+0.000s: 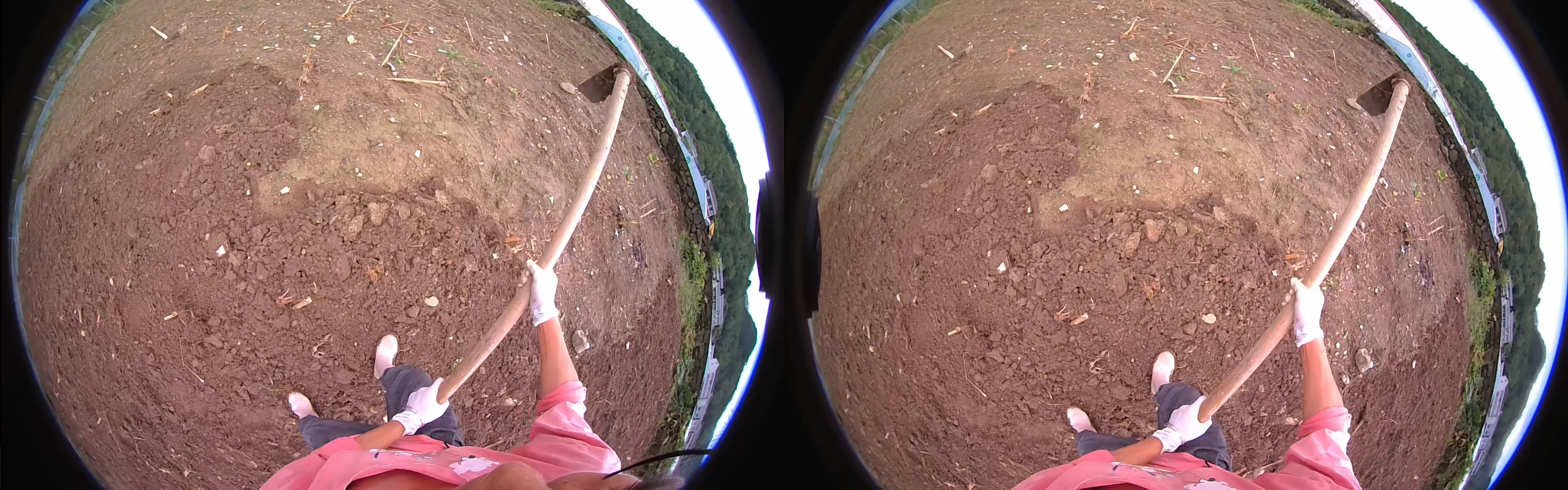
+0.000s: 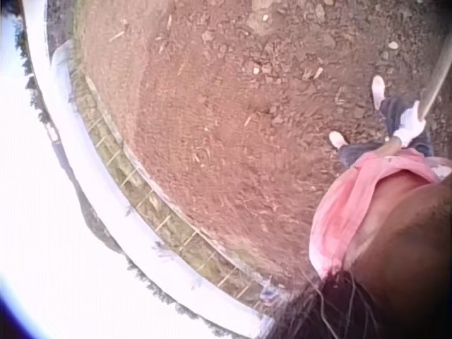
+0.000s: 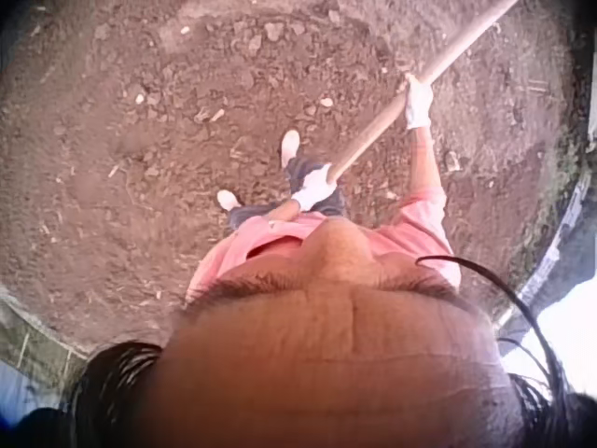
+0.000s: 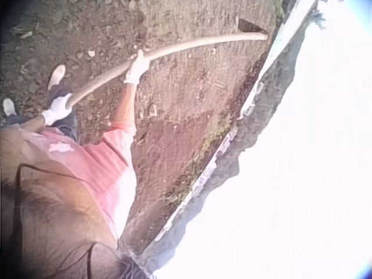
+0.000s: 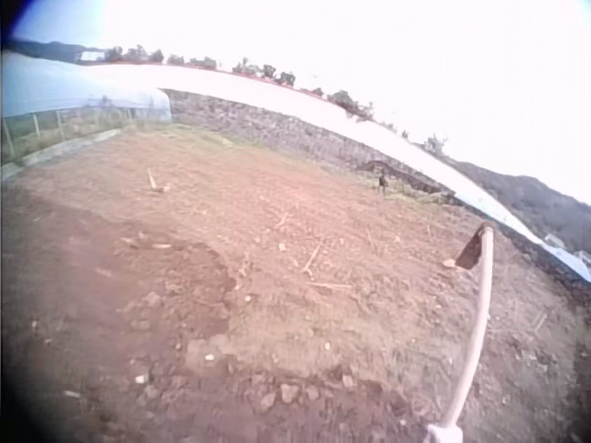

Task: The person uses a hoe to break up and level soil in a garden plot. They repeatedly swing the tool to loosen clumps and smooth the surface while walking across the area.

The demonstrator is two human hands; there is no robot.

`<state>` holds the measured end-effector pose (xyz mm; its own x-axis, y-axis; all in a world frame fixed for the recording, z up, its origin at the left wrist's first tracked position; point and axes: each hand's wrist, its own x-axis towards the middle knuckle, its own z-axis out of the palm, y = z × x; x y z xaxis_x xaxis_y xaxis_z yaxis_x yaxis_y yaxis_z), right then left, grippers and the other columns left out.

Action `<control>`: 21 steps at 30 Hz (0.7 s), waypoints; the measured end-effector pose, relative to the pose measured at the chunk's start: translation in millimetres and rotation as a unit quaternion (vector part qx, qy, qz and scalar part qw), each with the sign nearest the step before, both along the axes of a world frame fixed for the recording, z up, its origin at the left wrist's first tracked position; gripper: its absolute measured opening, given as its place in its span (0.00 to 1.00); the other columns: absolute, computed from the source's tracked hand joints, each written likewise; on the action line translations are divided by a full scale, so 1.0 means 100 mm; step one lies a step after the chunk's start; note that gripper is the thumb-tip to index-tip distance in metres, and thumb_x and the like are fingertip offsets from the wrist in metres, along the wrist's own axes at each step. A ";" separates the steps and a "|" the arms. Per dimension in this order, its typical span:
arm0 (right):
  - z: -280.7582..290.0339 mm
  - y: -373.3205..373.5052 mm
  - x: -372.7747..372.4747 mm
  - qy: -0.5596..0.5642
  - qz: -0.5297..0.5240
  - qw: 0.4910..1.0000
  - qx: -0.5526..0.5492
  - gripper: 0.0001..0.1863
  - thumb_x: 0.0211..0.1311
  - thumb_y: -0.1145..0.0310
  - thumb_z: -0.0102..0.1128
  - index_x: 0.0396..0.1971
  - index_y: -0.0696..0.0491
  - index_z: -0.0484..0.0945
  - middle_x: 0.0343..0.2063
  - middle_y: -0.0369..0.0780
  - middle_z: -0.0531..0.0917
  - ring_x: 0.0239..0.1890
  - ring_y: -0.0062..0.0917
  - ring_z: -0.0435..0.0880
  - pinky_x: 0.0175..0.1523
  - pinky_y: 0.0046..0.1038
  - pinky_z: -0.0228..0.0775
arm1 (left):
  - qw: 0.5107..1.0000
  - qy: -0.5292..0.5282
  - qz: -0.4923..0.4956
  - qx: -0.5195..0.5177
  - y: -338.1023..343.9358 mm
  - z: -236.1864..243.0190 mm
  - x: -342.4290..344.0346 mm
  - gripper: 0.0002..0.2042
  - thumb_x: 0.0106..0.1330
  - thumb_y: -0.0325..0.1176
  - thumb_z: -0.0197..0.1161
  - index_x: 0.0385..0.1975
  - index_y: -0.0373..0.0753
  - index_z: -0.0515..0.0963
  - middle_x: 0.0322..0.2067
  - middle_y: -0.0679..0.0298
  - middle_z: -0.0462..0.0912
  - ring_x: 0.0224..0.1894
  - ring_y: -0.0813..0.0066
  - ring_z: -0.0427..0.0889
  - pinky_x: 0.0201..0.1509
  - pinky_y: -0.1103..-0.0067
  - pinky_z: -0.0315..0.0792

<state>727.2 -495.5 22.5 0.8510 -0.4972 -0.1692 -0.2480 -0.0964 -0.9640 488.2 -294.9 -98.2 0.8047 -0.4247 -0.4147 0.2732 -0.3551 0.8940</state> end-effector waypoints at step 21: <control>-2.49 0.20 -1.90 0.296 -0.217 0.914 0.174 0.05 0.46 0.74 0.53 0.17 0.55 0.68 0.10 0.36 0.69 0.10 0.25 0.69 0.15 0.27 0.65 | 0.954 0.178 -0.161 0.177 0.98 -0.59 -1.44 0.19 0.46 0.44 0.57 0.39 0.47 0.66 0.25 0.54 0.79 0.31 0.54 0.78 0.35 0.63 0.70</control>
